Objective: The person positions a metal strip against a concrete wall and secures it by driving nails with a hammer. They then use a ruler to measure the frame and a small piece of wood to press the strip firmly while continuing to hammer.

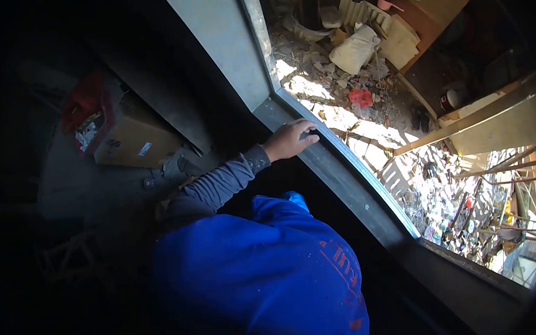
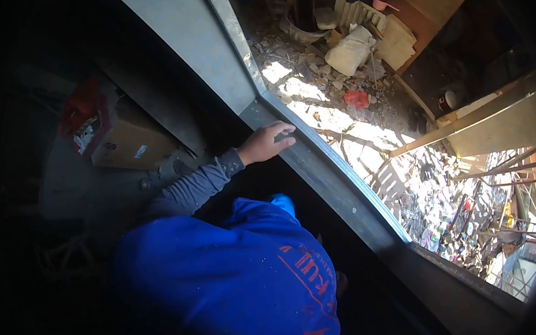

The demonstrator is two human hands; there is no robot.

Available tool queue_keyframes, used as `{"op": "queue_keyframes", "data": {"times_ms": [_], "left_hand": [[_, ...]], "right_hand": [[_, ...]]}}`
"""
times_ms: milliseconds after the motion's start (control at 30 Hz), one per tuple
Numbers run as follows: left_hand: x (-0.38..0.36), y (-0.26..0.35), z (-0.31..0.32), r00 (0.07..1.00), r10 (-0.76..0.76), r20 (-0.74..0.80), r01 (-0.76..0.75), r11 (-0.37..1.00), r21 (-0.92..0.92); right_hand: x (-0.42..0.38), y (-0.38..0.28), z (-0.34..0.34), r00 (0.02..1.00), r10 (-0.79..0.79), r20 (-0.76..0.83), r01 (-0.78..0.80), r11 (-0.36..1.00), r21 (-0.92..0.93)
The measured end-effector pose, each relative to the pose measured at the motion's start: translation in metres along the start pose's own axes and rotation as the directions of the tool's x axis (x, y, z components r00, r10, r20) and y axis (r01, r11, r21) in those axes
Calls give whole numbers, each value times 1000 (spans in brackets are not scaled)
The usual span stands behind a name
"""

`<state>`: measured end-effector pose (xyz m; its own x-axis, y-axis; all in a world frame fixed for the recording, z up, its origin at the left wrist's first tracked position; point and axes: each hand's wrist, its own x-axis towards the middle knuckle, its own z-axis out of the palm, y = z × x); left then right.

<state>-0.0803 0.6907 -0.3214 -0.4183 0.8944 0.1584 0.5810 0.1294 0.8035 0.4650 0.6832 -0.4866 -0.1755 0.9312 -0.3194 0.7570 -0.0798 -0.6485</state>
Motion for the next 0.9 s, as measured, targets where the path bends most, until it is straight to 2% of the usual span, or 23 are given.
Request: {"op": "queue_keyframes", "data": {"times_ms": [67, 167, 200, 233, 267, 333, 400, 433, 533, 567, 633, 733, 800, 867, 900], "left_hand": [[10, 1, -44, 986, 47, -163, -38, 998, 53], [29, 30, -106, 912, 296, -283, -207, 930, 305], [37, 46, -127, 873, 391, -292, -259, 878, 402], [45, 65, -150, 827, 510, -236, -312, 767, 561], [54, 84, -173, 776, 611, -158, -350, 626, 697], [75, 124, -212, 722, 692, -5, -357, 379, 854], [90, 165, -239, 781, 614, 108, -276, 185, 943], [105, 177, -252, 760, 627, 168, -273, 74, 959], [139, 207, -288, 809, 446, 383, -279, -283, 918], [143, 217, -295, 858, 344, 381, -263, -343, 902], [149, 231, -308, 930, 139, 340, -243, -460, 854], [167, 224, -328, 957, 1, 291, -250, -514, 821], [174, 220, -332, 947, 43, 319, -250, -527, 812], [181, 211, -335, 937, 89, 337, -251, -499, 829], [182, 212, -337, 919, 123, 375, -282, -461, 842]], "right_hand": [[32, -20, -3, 996, -88, 24, 89, 996, -32], [81, -52, -7, 978, -203, 49, 204, 979, -21], [94, -63, -3, 978, -198, 65, 189, 974, 125], [116, -53, 6, 961, -265, 82, 257, 961, 101], [121, -76, 5, 949, -300, 98, 290, 951, 106], [134, -117, -1, 924, -348, 157, 339, 937, 78], [150, -143, -5, 900, -378, 217, 381, 924, 29], [164, -137, 2, 868, -456, 196, 459, 888, 35], [179, -179, -4, 831, -478, 285, 504, 863, -20], [183, -191, 0, 791, -562, 241, 573, 819, 31], [189, -225, 7, 739, -632, 233, 642, 766, 41], [198, -277, 37, 670, -722, 171, 731, 682, 16], [212, -298, 72, 720, -667, 194, 679, 734, 4], [222, -317, 110, 674, -722, 157, 732, 681, -10], [226, -331, 125, 666, -720, 194, 740, 670, -53]]}}
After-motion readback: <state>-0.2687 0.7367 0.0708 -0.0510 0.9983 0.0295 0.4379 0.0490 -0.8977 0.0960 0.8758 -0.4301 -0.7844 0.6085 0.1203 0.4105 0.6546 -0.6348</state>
